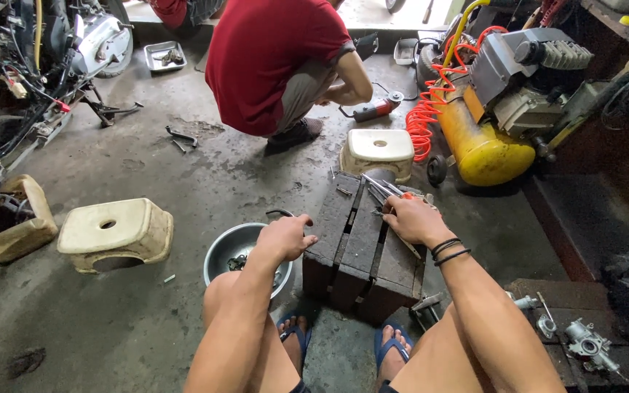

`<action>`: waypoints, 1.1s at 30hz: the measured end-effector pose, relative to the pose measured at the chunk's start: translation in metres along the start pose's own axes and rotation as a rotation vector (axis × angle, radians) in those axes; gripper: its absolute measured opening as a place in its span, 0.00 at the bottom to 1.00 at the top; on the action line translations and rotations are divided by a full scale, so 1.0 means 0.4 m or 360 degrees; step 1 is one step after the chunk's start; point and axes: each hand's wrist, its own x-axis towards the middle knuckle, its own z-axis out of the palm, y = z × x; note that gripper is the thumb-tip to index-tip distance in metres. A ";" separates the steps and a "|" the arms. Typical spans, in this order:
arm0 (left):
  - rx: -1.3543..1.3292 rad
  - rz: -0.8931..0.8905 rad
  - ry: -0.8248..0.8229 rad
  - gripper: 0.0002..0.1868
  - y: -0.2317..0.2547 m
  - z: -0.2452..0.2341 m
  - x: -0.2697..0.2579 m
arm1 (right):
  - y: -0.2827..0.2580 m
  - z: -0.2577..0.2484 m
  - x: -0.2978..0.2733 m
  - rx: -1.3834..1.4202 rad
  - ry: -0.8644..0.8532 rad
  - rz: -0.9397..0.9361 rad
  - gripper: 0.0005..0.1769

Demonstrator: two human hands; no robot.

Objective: The person sits on the floor and uses a screwdriver to remove screws from a circular mechanical part with wires. They place the screws into a metal bowl and continue to disassemble the part, separating the wires and components.

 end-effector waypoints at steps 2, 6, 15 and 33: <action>0.0002 0.0007 0.0011 0.26 -0.003 0.003 0.004 | 0.003 0.003 0.003 -0.0020 -0.0009 0.0016 0.16; 0.0007 0.0011 0.0007 0.26 -0.001 0.000 -0.001 | 0.005 0.003 0.005 -0.0033 -0.0018 0.0016 0.17; 0.0000 0.0018 0.0012 0.26 0.001 0.000 -0.003 | 0.001 0.000 0.002 -0.0005 -0.0018 -0.0014 0.16; 0.0007 -0.0045 -0.0011 0.27 0.021 -0.010 -0.016 | -0.006 -0.002 -0.013 0.0052 -0.0005 -0.0015 0.16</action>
